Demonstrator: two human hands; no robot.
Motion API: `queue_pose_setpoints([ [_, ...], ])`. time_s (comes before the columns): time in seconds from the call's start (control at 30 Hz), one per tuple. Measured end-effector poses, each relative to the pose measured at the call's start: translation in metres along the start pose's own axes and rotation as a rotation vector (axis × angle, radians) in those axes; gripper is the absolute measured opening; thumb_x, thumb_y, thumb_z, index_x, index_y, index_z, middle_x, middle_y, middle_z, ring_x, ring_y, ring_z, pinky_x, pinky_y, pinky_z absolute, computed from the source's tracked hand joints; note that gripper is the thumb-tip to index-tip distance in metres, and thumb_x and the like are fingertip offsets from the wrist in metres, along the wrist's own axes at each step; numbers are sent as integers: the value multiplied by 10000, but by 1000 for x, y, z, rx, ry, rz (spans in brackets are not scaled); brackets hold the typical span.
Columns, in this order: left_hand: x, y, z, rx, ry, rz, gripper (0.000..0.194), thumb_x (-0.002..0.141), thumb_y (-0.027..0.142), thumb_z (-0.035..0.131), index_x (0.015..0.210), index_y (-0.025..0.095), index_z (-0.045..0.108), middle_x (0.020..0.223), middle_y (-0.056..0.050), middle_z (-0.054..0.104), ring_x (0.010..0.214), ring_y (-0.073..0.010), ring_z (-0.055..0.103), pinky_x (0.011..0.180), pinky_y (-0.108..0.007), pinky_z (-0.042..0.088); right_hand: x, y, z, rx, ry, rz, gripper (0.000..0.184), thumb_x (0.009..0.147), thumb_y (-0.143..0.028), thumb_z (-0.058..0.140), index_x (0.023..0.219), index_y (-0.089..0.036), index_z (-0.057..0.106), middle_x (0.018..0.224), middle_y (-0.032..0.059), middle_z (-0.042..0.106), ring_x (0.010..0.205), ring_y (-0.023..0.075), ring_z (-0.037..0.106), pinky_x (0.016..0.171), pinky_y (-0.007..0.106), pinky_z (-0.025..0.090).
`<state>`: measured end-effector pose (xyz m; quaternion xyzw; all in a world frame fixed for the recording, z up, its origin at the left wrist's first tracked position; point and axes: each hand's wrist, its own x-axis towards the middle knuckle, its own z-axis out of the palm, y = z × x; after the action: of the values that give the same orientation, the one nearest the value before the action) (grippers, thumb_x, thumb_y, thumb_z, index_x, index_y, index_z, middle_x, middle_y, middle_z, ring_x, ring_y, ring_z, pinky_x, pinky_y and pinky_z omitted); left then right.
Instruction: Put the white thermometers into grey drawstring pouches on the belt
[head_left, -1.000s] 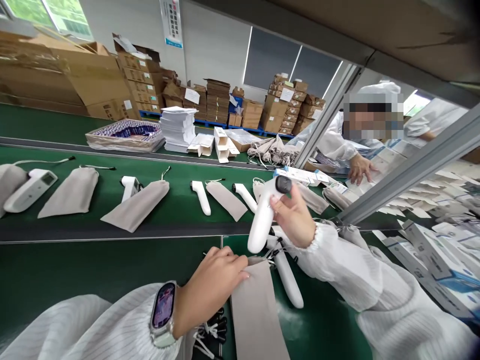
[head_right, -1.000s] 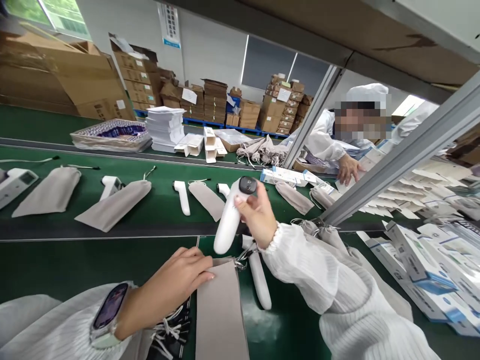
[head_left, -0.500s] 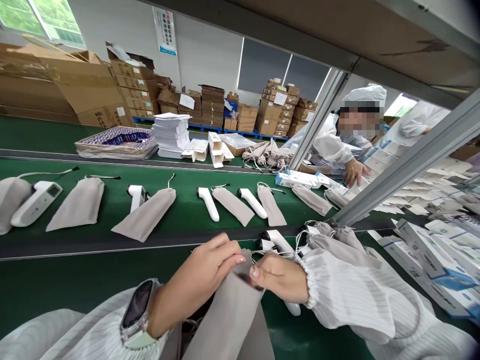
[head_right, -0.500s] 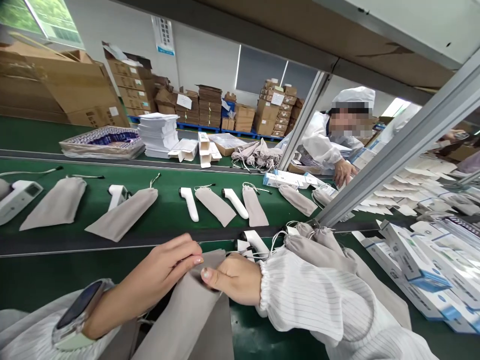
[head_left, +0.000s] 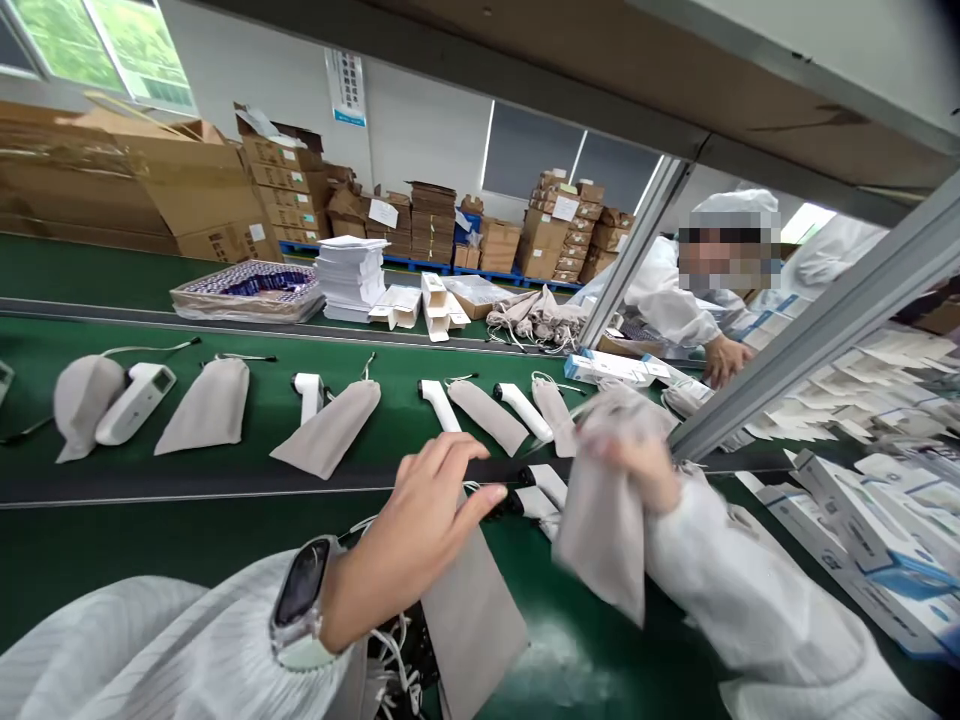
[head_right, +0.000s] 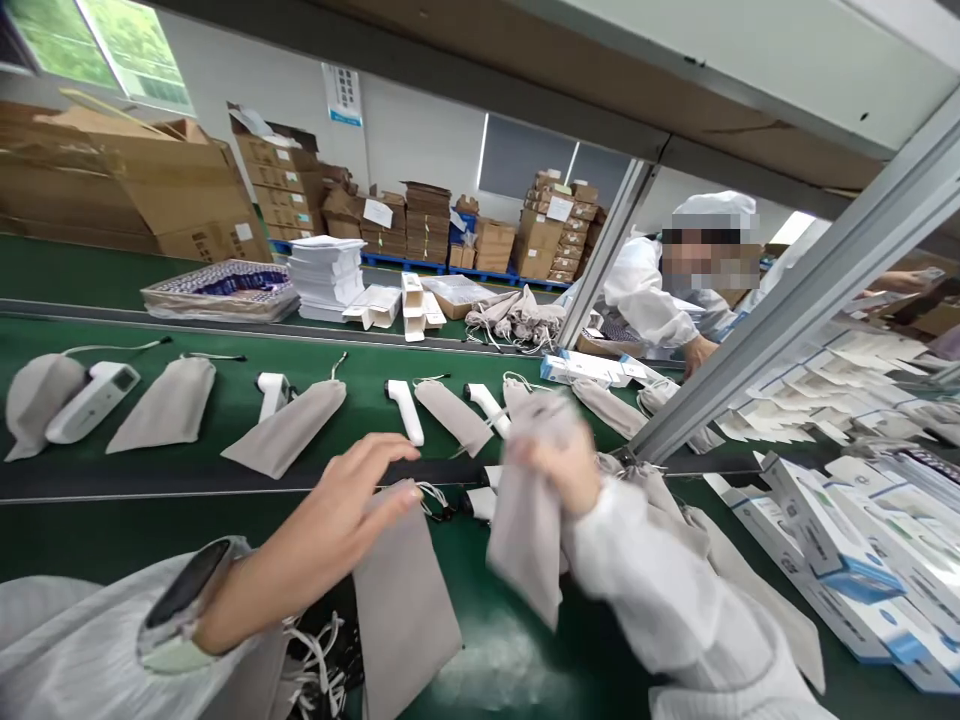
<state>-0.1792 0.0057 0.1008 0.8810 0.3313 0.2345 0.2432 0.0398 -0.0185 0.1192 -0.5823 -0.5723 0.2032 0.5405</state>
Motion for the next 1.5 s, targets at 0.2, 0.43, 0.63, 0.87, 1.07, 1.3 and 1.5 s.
queue_pose_setpoints([
  [0.2, -26, -68, 35, 460, -220, -106, 311, 780, 93, 412, 1089, 84, 451, 1019, -140, 491, 934, -260, 441, 784, -372, 354, 109, 65, -52, -1079, 301, 363, 585, 643, -411, 545, 1111, -90, 405, 983, 182, 542, 945, 323, 490, 751, 445, 368],
  [0.43, -25, -89, 22, 544, -173, -120, 222, 773, -8, 358, 807, 131, 527, 855, -76, 508, 870, -215, 454, 774, -342, 364, 105, 124, 50, -1094, -157, 230, 406, 692, -294, 566, 1087, -250, 486, 1073, 93, 524, 1023, 258, 450, 845, 417, 299],
  [0.63, -40, -87, 6, 587, -168, -164, 259, 749, -50, 346, 825, 129, 517, 841, -83, 520, 839, -235, 474, 684, -333, 397, 116, 121, 67, -954, -181, 233, 546, 699, -143, 505, 1217, -188, 340, 1000, 110, 544, 881, 199, 534, 761, 321, 379],
  [0.87, -54, -88, -14, 531, -142, -97, 267, 779, -36, 347, 751, 144, 543, 773, -69, 548, 799, -209, 506, 697, -301, 382, 90, 8, 96, 211, -25, 26, 524, 708, -297, 514, 1166, -287, 259, 1011, 38, 513, 855, 165, 534, 671, 313, 454],
  [1.07, -67, -102, -17, 602, -166, 3, 219, 787, 4, 364, 764, 128, 543, 781, -81, 536, 799, -237, 482, 687, -344, 349, 38, -27, 176, 505, -279, -13, 528, 657, -276, 626, 1118, -294, 369, 1043, 24, 474, 862, 139, 501, 781, 299, 432],
  [1.3, -75, -107, -39, 197, -144, -73, 127, 862, 219, 401, 760, 188, 470, 797, 17, 521, 806, -175, 440, 696, -295, 337, 26, -6, 209, 604, -343, 164, 469, 645, -257, 643, 1046, -296, 402, 966, -9, 480, 802, 110, 496, 710, 262, 439],
  [1.5, -79, -105, -62, -54, -129, -153, 162, 884, 264, 334, 749, 199, 395, 788, 37, 481, 761, -141, 442, 662, -244, 337, 43, -22, 200, 725, -202, 339, 388, 632, -286, 647, 937, -270, 407, 809, -20, 503, 711, 125, 513, 617, 285, 465],
])
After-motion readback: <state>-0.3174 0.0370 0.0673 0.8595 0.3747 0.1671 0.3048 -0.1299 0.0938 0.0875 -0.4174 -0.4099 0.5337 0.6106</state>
